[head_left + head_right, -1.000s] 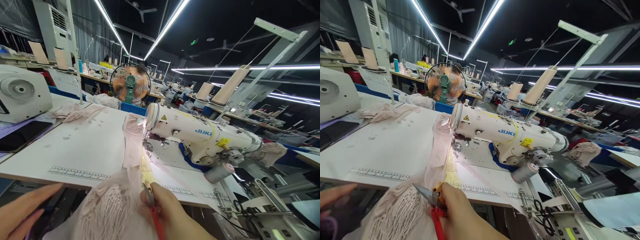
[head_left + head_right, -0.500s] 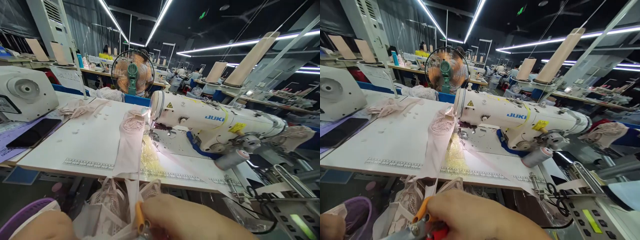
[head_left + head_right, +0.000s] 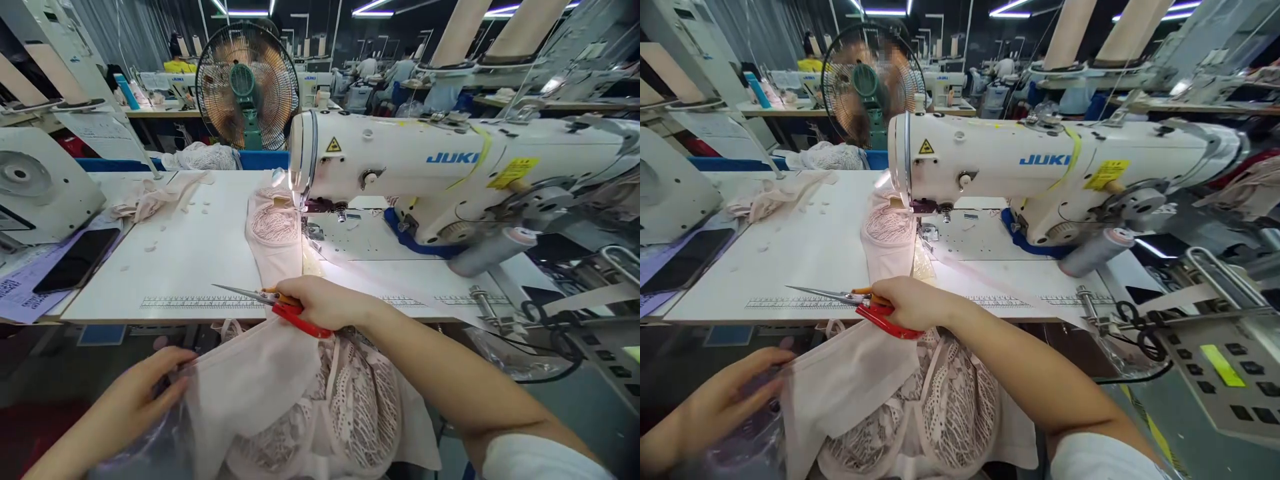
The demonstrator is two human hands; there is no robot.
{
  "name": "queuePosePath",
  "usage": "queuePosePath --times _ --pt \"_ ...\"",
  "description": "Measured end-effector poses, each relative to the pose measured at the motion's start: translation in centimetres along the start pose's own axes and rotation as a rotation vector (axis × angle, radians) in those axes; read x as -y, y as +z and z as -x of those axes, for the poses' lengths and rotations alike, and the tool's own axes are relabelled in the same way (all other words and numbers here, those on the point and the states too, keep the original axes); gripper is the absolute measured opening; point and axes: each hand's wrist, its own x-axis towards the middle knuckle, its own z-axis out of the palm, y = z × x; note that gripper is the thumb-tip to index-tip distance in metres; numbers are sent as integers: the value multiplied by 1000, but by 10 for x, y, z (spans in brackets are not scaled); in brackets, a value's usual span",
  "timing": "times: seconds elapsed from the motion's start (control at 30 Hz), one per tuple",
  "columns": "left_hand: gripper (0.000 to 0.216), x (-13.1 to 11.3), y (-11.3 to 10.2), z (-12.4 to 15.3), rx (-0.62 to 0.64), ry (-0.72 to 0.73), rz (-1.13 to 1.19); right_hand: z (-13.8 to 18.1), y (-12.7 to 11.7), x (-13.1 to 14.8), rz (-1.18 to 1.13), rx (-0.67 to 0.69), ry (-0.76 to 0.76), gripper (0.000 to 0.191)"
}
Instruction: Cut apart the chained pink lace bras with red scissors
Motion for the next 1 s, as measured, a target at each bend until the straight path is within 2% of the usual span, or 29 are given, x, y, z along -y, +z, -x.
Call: queuePosePath --times 0.07,0.2,0.27,0.33,0.47,0.53,0.63,0.83,1.0 --pt "23 -14 4 -11 19 5 56 -2 0 11 34 17 -26 31" --pt "17 -53 12 -37 -42 185 159 -3 -2 36 87 89 -63 28" --pt "9 -66 17 -46 -84 161 206 -3 -4 44 100 119 -65 28" --pt "7 -72 20 -49 -70 53 341 -3 -7 45 128 132 -67 28" --pt "20 -65 21 -52 75 -223 768 -8 -13 35 117 106 -80 28" --pt "24 -58 20 -54 102 -302 870 -11 -15 30 27 110 -65 26" --pt "26 -52 18 -55 108 -356 908 -16 -17 28 -74 126 -60 22" --pt "29 -48 15 -52 147 -412 1011 -21 -16 33 59 86 -112 28" --pt "29 -41 12 -50 169 -446 1092 -24 -18 37 79 80 -152 31"
